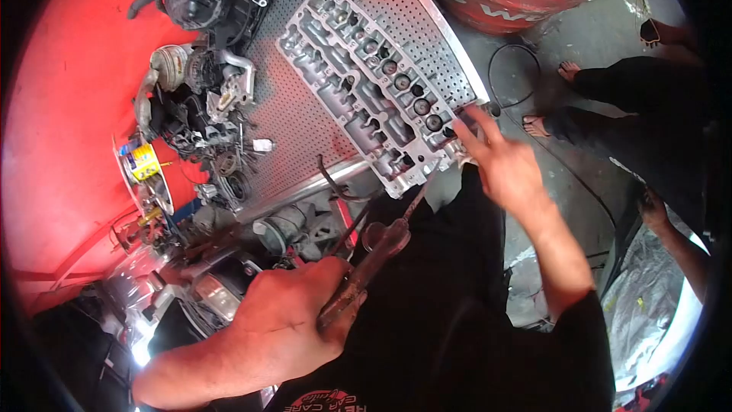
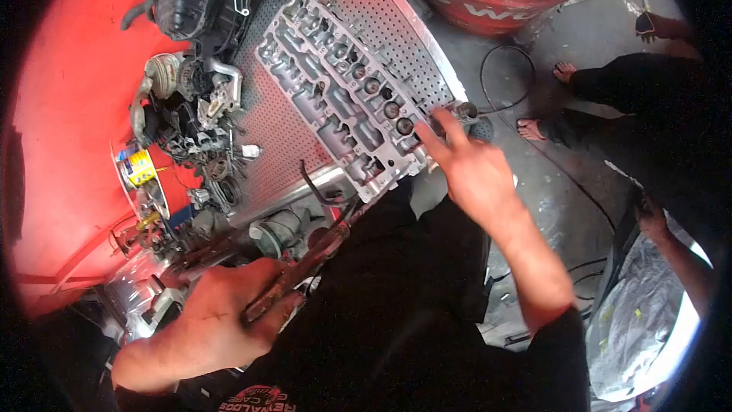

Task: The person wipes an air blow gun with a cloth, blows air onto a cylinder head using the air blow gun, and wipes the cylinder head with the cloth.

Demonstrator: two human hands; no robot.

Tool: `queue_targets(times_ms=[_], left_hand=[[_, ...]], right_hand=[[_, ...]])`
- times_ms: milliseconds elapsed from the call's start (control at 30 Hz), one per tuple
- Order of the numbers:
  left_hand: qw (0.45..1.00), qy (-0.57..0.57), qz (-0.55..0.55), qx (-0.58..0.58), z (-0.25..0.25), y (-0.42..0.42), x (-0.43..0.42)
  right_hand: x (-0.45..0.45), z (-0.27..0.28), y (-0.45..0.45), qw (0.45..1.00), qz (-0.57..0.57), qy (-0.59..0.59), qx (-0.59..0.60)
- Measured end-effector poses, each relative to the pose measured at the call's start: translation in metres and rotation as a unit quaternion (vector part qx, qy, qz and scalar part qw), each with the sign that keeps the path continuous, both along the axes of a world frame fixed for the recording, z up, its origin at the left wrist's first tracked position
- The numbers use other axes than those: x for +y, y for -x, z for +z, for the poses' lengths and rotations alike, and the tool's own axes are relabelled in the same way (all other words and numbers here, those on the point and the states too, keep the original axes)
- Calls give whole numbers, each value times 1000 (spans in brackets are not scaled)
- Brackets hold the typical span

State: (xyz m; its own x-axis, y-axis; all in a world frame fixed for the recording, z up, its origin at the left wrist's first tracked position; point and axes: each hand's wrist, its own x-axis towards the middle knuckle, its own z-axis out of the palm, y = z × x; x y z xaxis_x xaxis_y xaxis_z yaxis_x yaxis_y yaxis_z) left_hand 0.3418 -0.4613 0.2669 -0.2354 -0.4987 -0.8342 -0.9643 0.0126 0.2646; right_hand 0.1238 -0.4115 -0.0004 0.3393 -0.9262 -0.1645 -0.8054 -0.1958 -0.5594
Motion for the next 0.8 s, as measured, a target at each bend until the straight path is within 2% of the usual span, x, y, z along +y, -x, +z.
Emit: queue_targets(times_ms=[67, 100, 167, 300, 367, 433, 500, 667, 800], left_hand=[[1000, -5, 3, 0, 2, 1, -3], [1000, -7, -1, -5, 2, 2, -3], [1000, 10, 11, 10, 1, 1, 1], [999, 17, 23, 15, -2, -6, 4], [999, 9, 31, 14, -2, -11, 4], [999, -8, 27, 20, -2, -14, 4], [999, -17, 30, 16, -2, -16, 3], [998, -42, 42, 24, 0, -17, 3], [998, -46, 47, 23, -1, -17, 3]], right_hand=[[-43, -6, -4, 987, 87, 135, 13], [-63, -15, -10, 986, 95, 138, 16], [-86, -32, -24, 963, 221, 155, -6], [-88, -33, -37, 931, 340, 118, 63], [-76, -39, -34, 917, 375, 128, 49], [-67, -43, -26, 911, 378, 161, 22], [-68, -41, -20, 904, 403, 135, 38], [-72, -47, -20, 896, 410, 162, 61], [-76, -52, -25, 923, 354, 147, 25]])
